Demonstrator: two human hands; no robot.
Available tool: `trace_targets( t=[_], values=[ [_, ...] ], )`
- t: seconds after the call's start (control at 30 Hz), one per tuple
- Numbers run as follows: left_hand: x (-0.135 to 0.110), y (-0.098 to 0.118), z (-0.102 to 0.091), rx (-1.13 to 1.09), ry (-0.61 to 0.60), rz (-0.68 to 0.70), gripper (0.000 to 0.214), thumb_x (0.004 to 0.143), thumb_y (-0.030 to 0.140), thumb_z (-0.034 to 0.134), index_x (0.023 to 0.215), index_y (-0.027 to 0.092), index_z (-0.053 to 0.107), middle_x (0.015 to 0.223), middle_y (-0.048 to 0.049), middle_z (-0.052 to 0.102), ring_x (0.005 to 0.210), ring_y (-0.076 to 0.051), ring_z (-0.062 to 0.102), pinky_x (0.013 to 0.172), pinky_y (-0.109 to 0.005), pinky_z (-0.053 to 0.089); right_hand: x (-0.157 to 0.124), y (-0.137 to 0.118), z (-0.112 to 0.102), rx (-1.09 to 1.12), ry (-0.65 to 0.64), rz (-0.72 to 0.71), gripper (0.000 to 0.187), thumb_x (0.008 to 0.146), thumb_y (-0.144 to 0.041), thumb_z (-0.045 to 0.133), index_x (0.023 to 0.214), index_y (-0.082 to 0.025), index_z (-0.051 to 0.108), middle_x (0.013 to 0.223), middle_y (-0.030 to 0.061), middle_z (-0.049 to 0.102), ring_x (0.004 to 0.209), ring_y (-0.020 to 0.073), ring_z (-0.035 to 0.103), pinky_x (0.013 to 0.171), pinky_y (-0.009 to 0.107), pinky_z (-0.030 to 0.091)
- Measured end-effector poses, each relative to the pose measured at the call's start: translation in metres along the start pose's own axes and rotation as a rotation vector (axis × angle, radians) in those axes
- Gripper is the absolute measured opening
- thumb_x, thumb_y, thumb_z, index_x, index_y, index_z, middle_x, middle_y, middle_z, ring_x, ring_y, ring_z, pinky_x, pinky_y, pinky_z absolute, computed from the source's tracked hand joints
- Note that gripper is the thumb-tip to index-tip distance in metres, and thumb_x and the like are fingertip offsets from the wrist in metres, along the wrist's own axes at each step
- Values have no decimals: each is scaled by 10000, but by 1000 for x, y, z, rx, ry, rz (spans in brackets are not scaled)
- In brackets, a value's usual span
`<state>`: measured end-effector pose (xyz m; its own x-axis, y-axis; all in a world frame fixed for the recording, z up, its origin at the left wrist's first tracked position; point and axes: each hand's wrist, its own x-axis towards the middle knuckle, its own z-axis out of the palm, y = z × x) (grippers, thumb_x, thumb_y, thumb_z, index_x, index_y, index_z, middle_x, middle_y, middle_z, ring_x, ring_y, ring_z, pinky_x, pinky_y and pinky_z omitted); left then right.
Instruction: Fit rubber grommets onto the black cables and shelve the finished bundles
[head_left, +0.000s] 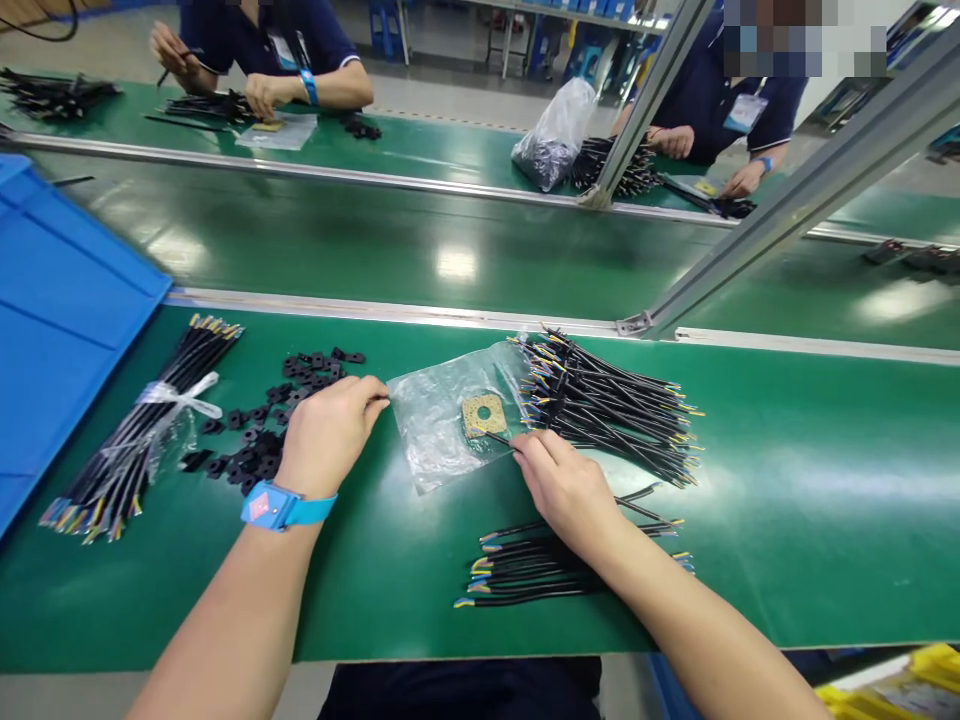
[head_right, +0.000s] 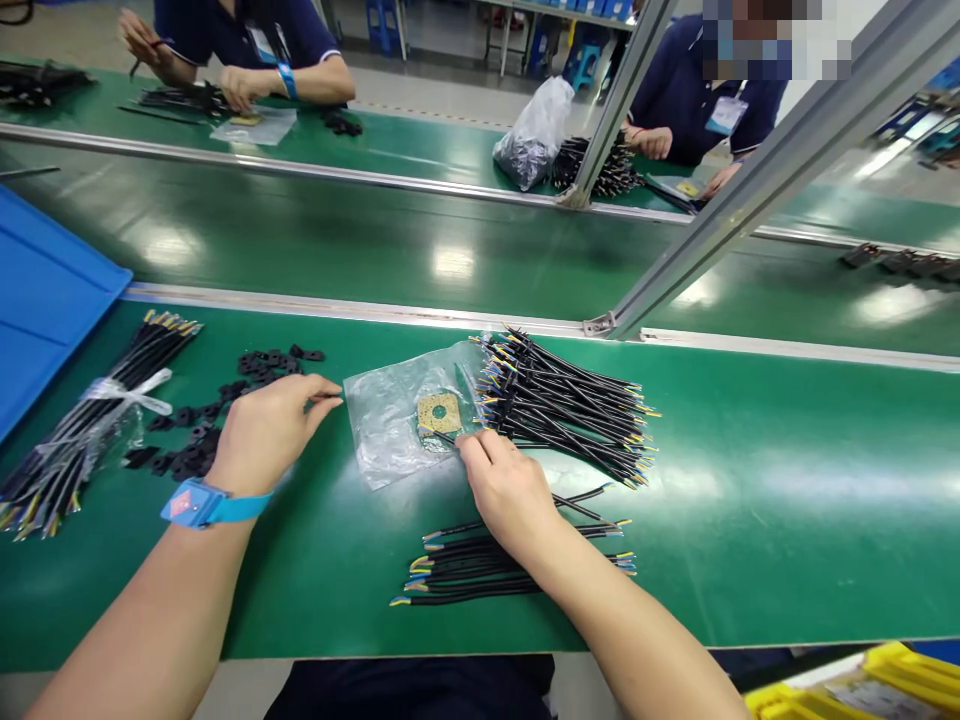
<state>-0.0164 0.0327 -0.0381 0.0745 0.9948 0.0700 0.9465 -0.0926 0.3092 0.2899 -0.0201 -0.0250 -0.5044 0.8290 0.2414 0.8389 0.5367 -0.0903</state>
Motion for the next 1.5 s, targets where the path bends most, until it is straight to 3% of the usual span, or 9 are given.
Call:
trace_targets(
  t=[0.13, 0.23, 0.4, 0.53, 0.73, 0.83, 0.97, 1.27, 1.5],
  values=[
    [-5, 2, -2, 44, -150, 64, 248, 929, 359, 588, 893, 204, 779, 1043, -127, 800, 865, -335, 750, 719, -391, 522, 7, -3, 3, -164, -113, 25, 222, 966, -67, 512, 1042, -215, 659, 1037, 71, 687, 836, 177, 623, 543, 278, 445],
    [-7, 1, -4, 27, -147, 31, 220, 918, 329, 591, 892, 216, 778, 1044, -120, 804, 859, -336, 755, 706, -389, 526, 10, -5, -2, -203, -133, -10, 188, 940, -58, 557, 986, -208, 661, 917, 63, 673, 831, 199, 590, 504, 286, 421],
    [-8, -5, -2, -89, -128, -63, 321, 872, 249, 615, 1153, 181, 754, 1045, -133, 802, 913, -318, 762, 777, -390, 558, 7, -7, -6, -240, -92, -88, 267, 930, -45, 536, 1141, -147, 663, 821, 72, 644, 792, 220, 564, 494, 320, 424],
    [-9, -3, -7, -146, -111, -98, 289, 873, 314, 602, 1061, 228, 804, 1025, -114, 809, 838, -322, 760, 751, -415, 565, 4, -5, -3, -273, -84, -91, 339, 919, -34, 518, 1218, -117, 655, 804, 73, 644, 775, 217, 583, 487, 315, 445],
    [-11, 31, -15, -1014, -66, -232, 405, 809, 465, 759, 1114, 199, 761, 1025, -91, 808, 937, -241, 751, 847, -341, 609, 3, -3, -12, 74, 172, -42, 400, 1008, -73, 488, 1363, -192, 629, 920, 43, 701, 771, 119, 667, 639, 204, 542],
    [-13, 48, -8, -1373, -194, -269, 399, 776, 435, 844, 1076, 186, 758, 976, -74, 804, 900, -183, 757, 808, -253, 604, 2, -7, -20, 214, 266, -40, 402, 1008, -75, 524, 1373, -200, 636, 895, 32, 674, 729, 101, 662, 689, 196, 566],
    [-17, 61, -3, -1602, -337, -321, 393, 737, 411, 907, 1043, 194, 791, 861, -47, 797, 802, -132, 751, 698, -165, 569, 2, -12, -27, 231, 320, -75, 438, 996, -58, 529, 1395, -208, 632, 832, 19, 640, 673, 98, 627, 643, 190, 554],
    [-20, 67, -11, -1703, -388, -370, 368, 679, 414, 947, 974, 225, 835, 848, -28, 800, 701, -88, 723, 662, -136, 566, 1, -14, -27, 152, 313, -130, 721, 968, -14, 529, 1618, -277, 359, 850, 9, 674, 686, 117, 629, 641, 209, 541],
    [-23, 59, -11, -1596, -470, -299, 327, 722, 427, 918, 998, 269, 841, 925, -21, 814, 759, -93, 747, 733, -138, 586, -2, -14, -31, 130, 304, -96, 535, 986, -42, 532, 1496, -204, 545, 790, 3, 640, 653, 98, 596, 612, 196, 516]
  ],
)
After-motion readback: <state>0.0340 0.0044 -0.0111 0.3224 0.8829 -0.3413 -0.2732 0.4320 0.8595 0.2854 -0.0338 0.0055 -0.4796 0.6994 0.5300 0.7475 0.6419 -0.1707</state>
